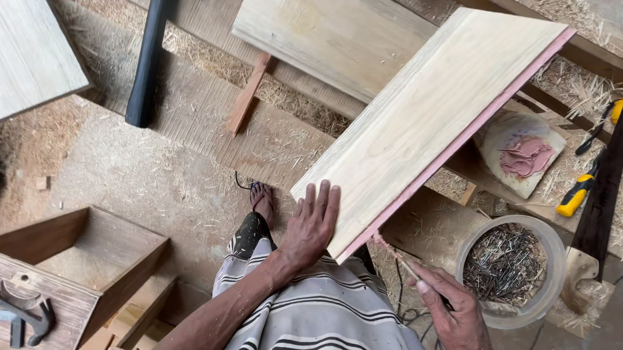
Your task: The person scoops pink wood glue from a can onto a small board, mixes it, then applies it to the edges of several wooden planks using a small stick. The person flips and repositions the planks to coat multiple edges before setting them aside.
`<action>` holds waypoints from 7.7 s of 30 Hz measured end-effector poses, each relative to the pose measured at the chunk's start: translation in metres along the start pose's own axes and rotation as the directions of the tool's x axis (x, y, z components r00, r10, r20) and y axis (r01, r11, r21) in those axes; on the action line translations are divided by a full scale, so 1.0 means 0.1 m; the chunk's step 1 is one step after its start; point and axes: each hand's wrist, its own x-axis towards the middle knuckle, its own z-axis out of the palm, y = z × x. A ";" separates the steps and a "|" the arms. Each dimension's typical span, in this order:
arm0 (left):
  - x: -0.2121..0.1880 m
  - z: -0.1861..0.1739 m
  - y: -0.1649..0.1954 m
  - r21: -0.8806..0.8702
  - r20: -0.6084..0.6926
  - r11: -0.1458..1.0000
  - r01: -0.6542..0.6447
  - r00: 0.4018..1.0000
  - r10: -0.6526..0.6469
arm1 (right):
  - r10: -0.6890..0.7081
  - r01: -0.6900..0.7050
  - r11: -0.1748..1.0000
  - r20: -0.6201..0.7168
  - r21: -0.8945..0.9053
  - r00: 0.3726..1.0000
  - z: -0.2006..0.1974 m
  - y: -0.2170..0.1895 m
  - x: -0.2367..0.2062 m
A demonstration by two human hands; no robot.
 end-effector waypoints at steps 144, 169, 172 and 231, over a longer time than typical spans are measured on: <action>0.14 -0.58 -0.20 -0.411 0.098 0.896 0.168 0.985 -0.140 | -0.164 0.170 0.985 -0.146 0.030 0.976 0.01 0.16 0.94; 0.36 -0.27 0.53 -0.505 -0.019 0.830 0.235 0.959 -0.283 | 0.346 -0.041 0.812 -0.424 0.582 0.837 -1.21 1.89 1.44; 0.40 -0.26 0.62 -0.491 -0.027 0.836 0.245 0.955 -0.296 | 0.409 -0.123 0.812 -0.404 0.571 0.818 -1.20 2.07 1.48; 0.39 -0.35 -0.25 -0.041 0.015 0.995 0.094 0.996 -0.093 | -0.175 0.014 0.424 -0.067 -0.905 0.982 -1.87 -0.19 1.52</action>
